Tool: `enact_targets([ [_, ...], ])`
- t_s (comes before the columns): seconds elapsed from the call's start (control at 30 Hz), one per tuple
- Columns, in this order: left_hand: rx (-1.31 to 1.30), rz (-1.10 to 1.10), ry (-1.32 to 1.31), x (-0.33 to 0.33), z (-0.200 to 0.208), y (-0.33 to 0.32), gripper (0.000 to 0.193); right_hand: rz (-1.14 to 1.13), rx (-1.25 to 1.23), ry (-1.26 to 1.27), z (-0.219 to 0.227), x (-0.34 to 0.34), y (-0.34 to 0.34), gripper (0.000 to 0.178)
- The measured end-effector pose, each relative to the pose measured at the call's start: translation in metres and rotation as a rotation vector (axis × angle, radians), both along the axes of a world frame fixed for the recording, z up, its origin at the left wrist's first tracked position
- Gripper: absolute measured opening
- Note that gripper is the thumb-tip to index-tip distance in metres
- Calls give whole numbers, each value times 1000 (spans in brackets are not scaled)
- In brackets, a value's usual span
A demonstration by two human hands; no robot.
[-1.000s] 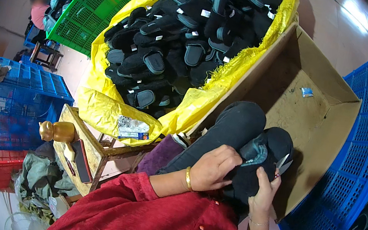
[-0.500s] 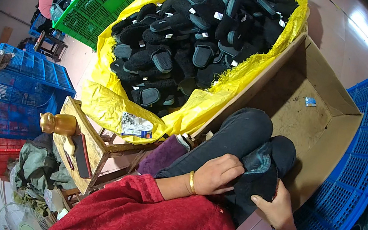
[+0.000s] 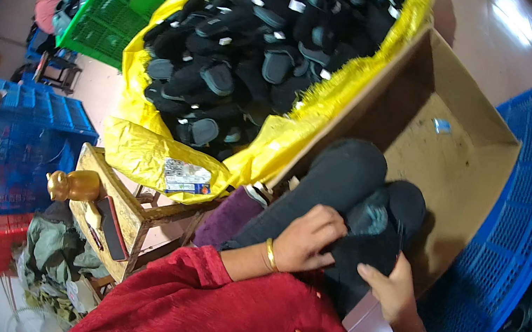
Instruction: The person trims excess fabric from black slippers using scissors. They pick up each slipper from a yellow sack, cut the edges, and place the finished slippers into a blue crate.
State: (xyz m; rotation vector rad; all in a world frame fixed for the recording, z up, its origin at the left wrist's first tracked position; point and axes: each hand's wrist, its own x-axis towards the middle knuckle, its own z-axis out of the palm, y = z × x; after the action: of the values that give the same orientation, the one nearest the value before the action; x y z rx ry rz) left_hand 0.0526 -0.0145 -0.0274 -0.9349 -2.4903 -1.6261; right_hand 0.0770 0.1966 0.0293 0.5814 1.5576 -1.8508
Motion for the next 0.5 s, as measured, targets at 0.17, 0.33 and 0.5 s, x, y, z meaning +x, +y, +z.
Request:
enact_targets([
  [0.17,58,82,-26,-4,-10,6,46,16,130,51,6,-8,-14,44],
  [0.33,33,193,-109,5,-10,11,41,12,228,275,-17,-7,-17,44],
  [0.5,7,420,-334,22,-1,16,36,-6,244,338,-19,-14,-40,43],
])
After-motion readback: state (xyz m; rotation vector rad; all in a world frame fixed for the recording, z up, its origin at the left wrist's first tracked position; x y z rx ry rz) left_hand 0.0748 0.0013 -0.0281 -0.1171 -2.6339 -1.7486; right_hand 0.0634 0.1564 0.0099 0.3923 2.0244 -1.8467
